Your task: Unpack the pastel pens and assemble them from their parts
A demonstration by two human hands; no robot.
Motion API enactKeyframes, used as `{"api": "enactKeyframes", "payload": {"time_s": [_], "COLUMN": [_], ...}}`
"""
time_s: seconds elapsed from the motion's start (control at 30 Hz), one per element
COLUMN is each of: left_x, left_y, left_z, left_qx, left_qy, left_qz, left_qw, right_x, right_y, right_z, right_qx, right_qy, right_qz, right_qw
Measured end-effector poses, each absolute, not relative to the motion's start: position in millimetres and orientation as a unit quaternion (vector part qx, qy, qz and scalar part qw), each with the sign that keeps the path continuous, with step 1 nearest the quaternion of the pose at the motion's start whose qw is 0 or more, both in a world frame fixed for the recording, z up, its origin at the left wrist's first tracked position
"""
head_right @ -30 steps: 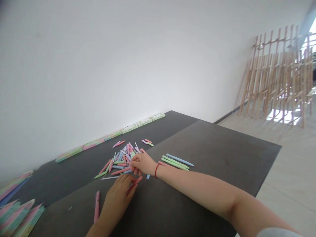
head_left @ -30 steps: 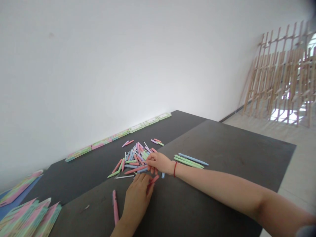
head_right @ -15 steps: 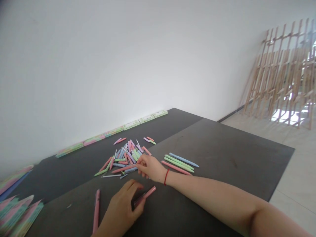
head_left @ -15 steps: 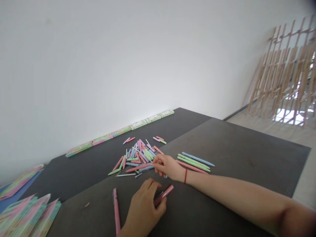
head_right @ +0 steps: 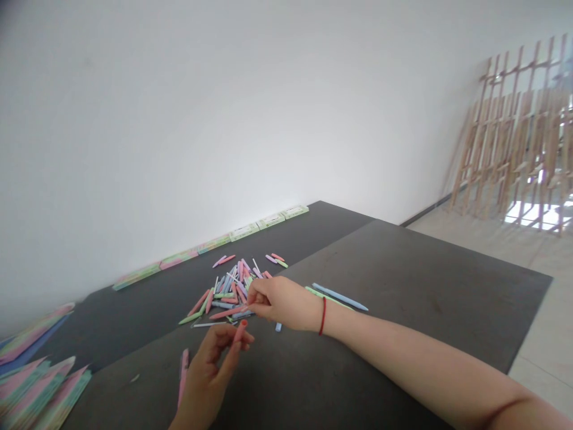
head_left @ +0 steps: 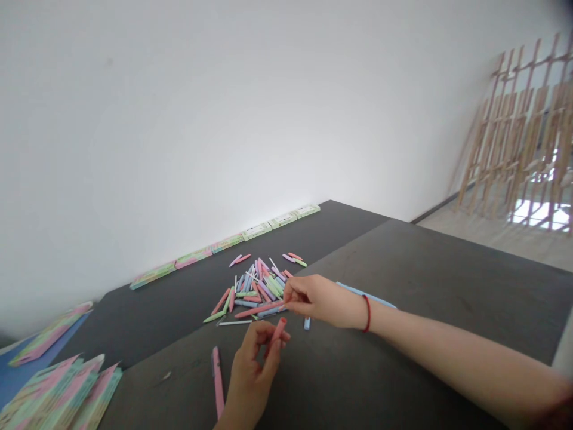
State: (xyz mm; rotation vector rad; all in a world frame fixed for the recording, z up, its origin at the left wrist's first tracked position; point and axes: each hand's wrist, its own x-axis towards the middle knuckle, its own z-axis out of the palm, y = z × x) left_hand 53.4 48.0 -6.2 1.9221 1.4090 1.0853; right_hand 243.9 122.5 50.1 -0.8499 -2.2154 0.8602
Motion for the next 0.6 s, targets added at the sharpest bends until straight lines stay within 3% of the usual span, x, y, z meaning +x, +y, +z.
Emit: {"api": "enactKeyframes", "payload": {"time_s": [0.1, 0.27, 0.6], "left_x": [53, 57, 59], "left_y": [45, 43, 47], "left_z": [-8, -11, -20], "left_qx": [0.675, 0.674, 0.719], "left_qy": [0.485, 0.483, 0.498], "left_qz": [0.472, 0.477, 0.395], "left_qw": [0.294, 0.292, 0.28], "right_x": [252, 255, 240], "right_y": [107, 95, 94], "right_z": [69, 80, 64], "right_qx": [-0.315, -0.292, -0.327], "right_qy": [-0.878, -0.919, -0.919], "right_qz": [0.22, 0.139, 0.165], "right_qw": [0.285, 0.227, 0.148]}}
